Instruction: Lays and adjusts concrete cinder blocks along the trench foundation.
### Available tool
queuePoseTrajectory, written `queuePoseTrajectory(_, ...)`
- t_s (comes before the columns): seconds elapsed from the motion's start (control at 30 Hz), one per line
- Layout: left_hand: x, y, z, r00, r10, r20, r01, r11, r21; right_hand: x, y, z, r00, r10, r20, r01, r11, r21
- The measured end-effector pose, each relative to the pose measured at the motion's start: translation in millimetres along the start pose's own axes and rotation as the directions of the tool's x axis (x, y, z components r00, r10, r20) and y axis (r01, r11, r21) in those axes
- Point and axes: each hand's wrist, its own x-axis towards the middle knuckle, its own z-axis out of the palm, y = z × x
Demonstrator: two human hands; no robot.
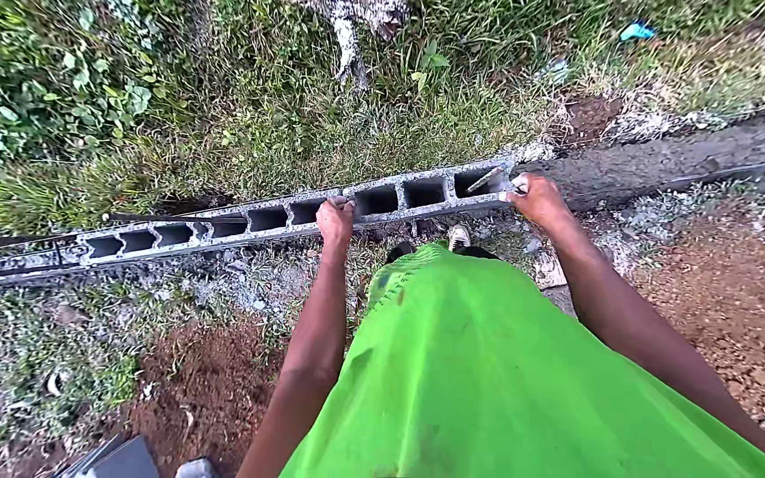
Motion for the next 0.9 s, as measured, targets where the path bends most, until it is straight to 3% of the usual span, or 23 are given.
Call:
queuePoseTrajectory(0.2, -34, -24, -35, 0.993, -0.016, -0.119, 0.014, 1.0, -0.019, -32, 46, 21, 0.992, -0.044, -0.116, 0.06, 0.989, 0.132)
queuePoseTrajectory(0.37, -50, -11, -14, 1.0, 0.0, -0.018, 0.0, 0.999, -0.036, -31, 45, 21, 0.993, -0.059, -0.102, 0.076, 0.983, 0.167)
queuePoseTrajectory(0.47, -54, -3, 5, 0.998, -0.03, -0.061, 0.028, 0.999, -0.036, -19, 27, 17, 0.991, -0.06, -0.119, 0.086, 0.97, 0.225)
queuePoseTrajectory(0.67, -41, -1, 23, 0.986, -0.11, -0.124, 0.111, 0.994, 0.001, 5, -5, 10, 0.999, 0.007, -0.052, -0.001, 0.993, 0.12)
queuePoseTrajectory(0.9, -38, 9, 28, 0.972, -0.178, -0.154, 0.182, 0.983, 0.01, 14, -9, 6, 0.997, 0.071, 0.003, -0.071, 0.997, -0.038)
